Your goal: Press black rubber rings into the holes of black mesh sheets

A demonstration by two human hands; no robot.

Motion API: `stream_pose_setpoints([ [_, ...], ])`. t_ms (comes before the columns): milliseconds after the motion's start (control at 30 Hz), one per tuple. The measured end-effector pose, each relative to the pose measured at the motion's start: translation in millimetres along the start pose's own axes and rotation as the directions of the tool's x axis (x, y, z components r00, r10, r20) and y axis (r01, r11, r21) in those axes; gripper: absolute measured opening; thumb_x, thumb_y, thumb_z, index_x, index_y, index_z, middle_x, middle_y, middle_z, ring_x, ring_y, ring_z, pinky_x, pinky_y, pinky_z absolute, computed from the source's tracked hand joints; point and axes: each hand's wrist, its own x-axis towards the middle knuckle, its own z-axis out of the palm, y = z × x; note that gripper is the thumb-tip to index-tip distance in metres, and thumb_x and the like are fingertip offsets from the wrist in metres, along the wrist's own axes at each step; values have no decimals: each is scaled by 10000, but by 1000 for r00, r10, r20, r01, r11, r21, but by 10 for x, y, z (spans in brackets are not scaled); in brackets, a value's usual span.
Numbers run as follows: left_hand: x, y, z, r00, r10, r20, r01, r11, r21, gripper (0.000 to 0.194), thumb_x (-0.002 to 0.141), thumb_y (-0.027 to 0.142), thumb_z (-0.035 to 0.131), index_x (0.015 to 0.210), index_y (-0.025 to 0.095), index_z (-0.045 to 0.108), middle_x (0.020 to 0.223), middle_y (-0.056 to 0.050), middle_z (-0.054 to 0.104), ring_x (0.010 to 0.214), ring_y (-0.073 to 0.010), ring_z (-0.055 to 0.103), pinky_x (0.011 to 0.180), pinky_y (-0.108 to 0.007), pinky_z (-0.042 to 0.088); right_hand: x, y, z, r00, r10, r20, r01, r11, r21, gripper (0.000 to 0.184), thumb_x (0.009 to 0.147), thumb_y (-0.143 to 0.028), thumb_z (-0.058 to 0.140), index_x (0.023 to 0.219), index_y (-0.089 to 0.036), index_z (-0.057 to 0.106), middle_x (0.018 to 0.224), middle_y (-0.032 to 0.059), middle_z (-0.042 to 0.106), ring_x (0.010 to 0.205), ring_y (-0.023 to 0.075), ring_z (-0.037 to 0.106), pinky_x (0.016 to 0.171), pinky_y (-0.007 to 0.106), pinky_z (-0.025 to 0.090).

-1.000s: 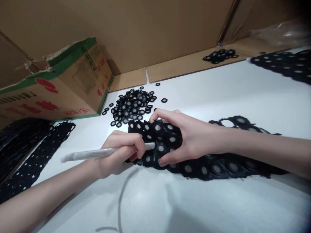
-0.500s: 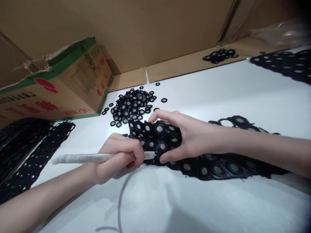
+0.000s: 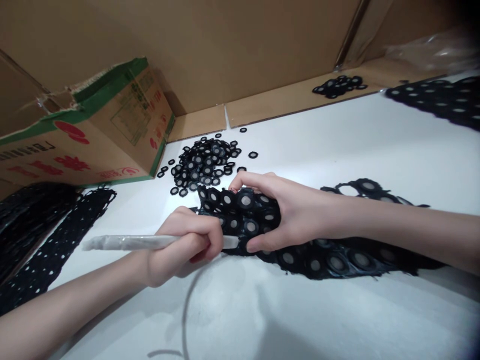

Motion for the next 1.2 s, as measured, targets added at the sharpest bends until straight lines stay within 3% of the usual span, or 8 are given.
stream_pose_setpoints([
  [133,19,10,-13,998,-64,19,64,998,-6,236,764,63,354,564,160,433,473,18,386,455,-89,334,451,-230,247,1,-1,6,1000,-6,0,6,1000,6,669,585,-450,751,1174,-299,471,1020,48,546,1075,296,465,828,412,435],
  [467,77,-22,-48,985,-66,157,75,996,-48,234,779,112,368,558,174,415,462,14,361,451,-105,321,438,-251,242,9,8,0,999,-35,9,35,999,24,647,583,-462,748,1148,-272,494,1031,47,554,1049,287,479,808,383,434],
  [800,86,-16,-50,979,-91,183,104,993,-60,224,763,129,377,549,176,424,448,13,349,439,-110,310,430,-259,238,0,-6,-9,999,-30,18,30,1000,-1,646,593,-455,747,1155,-268,490,1071,53,557,1062,291,484,794,375,434],
  [1067,41,-8,-31,988,-157,6,154,959,-239,214,706,128,415,503,160,477,400,1,380,404,-108,334,405,-252,235,11,6,-33,995,-96,-12,96,994,60,590,568,-375,786,1067,-236,502,1071,33,584,982,244,538,791,330,433],
  [1200,42,-6,-26,968,-133,-212,60,946,-319,197,666,160,448,476,158,497,381,-7,400,398,-109,334,392,-245,234,10,25,-98,982,-184,38,181,981,67,531,553,-363,803,975,-231,510,983,4,590,893,205,547,756,303,432],
])
